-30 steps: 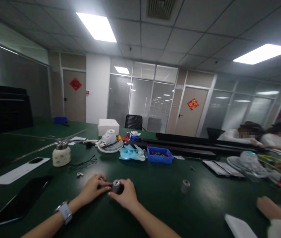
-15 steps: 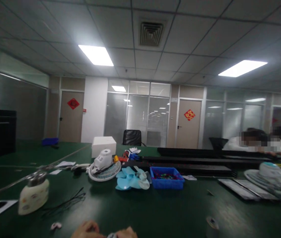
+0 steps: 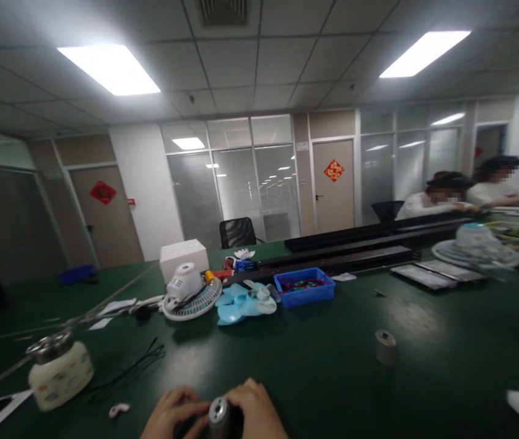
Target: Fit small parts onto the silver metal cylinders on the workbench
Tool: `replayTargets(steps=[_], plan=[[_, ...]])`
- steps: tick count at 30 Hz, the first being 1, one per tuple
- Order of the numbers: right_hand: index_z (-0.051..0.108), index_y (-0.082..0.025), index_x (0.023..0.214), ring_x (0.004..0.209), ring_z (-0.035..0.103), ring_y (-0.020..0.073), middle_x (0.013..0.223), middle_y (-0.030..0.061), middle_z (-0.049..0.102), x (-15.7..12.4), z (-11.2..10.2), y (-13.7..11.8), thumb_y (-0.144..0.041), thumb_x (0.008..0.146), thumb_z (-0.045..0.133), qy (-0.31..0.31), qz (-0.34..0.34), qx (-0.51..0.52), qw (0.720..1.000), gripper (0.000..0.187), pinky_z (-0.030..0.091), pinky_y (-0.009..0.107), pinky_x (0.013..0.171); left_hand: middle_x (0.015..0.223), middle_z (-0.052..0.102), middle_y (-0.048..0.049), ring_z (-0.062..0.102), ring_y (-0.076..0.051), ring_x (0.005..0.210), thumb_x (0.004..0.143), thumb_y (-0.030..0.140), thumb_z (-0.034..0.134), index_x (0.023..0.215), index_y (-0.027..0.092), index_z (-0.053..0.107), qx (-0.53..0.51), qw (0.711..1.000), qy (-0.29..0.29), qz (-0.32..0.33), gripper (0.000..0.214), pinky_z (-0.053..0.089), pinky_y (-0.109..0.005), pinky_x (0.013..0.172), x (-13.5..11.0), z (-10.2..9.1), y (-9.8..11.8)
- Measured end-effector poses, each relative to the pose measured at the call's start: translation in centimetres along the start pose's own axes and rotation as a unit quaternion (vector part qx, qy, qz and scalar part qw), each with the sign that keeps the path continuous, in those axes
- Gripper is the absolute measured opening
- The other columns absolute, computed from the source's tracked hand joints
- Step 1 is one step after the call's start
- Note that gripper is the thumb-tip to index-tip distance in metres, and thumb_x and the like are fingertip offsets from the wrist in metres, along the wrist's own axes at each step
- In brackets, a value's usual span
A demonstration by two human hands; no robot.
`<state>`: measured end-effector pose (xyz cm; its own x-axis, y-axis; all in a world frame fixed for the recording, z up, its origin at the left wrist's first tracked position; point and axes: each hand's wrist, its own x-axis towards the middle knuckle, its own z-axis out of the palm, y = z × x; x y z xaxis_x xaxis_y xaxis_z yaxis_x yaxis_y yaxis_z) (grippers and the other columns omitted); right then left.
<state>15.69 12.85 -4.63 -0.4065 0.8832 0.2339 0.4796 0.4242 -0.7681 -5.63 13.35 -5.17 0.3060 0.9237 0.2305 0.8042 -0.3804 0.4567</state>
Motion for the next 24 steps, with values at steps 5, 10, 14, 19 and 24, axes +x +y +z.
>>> replayTargets(steps=[5, 10, 14, 19, 24], plan=[[0.069, -0.023, 0.088, 0.089, 0.054, 0.0214, 0.09, 0.0043, 0.065, -1.0, -0.6, -1.8, -0.038, 0.059, 0.075, 0.041, -0.004, -0.005, 0.999, 0.033, 0.04, 0.032, 0.079, 0.097, 0.062, -0.0065, 0.054, -0.024, 0.096, 0.08, 0.055, 0.051, 0.098, 0.04, 0.072, 0.006, 0.999, 0.021, -0.026, 0.031, 0.04, -0.043, 0.092, -0.6, -0.8, 1.9], [0.068, -0.023, 0.092, 0.087, 0.055, 0.0212, 0.089, 0.0046, 0.066, -1.0, -1.3, -2.6, -0.044, 0.064, 0.073, 0.027, -0.038, -0.024, 0.999, 0.036, 0.041, 0.033, 0.078, 0.097, 0.062, -0.0066, 0.053, -0.024, 0.095, 0.082, 0.05, 0.052, 0.098, 0.033, 0.072, -0.01, 0.999, 0.05, -0.003, 0.031, 0.041, -0.04, 0.088, -1.1, -1.7, 3.1], [0.065, -0.022, 0.097, 0.088, 0.058, 0.0201, 0.093, 0.0045, 0.066, -0.9, -1.3, -2.2, -0.048, 0.061, 0.075, 0.041, -0.04, -0.002, 0.998, 0.046, 0.044, 0.034, 0.081, 0.095, 0.061, -0.0061, 0.053, -0.022, 0.093, 0.082, 0.047, 0.054, 0.098, 0.029, 0.073, -0.005, 0.998, 0.057, 0.022, 0.03, 0.041, -0.037, 0.084, -1.2, -1.9, 3.3], [0.058, -0.019, 0.093, 0.089, 0.063, 0.0181, 0.093, 0.0047, 0.068, -1.2, -1.0, -2.0, -0.042, 0.061, 0.075, 0.052, -0.035, 0.098, 0.993, 0.043, 0.046, 0.033, 0.082, 0.093, 0.062, -0.0061, 0.053, -0.019, 0.09, 0.083, 0.046, 0.055, 0.099, 0.025, 0.072, 0.002, 0.997, 0.068, 0.045, 0.032, 0.04, -0.036, 0.085, -1.3, -1.9, 3.0], [0.057, -0.018, 0.099, 0.09, 0.063, 0.0177, 0.096, 0.0061, 0.068, -1.8, -1.9, -1.8, -0.041, 0.062, 0.075, 0.052, -0.004, 0.236, 0.97, 0.047, 0.048, 0.035, 0.084, 0.095, 0.063, -0.0065, 0.055, -0.019, 0.09, 0.079, 0.052, 0.057, 0.111, 0.022, 0.066, -0.008, 0.996, 0.079, 0.036, 0.045, 0.042, -0.034, 0.083, -2.1, -2.3, 3.4]])
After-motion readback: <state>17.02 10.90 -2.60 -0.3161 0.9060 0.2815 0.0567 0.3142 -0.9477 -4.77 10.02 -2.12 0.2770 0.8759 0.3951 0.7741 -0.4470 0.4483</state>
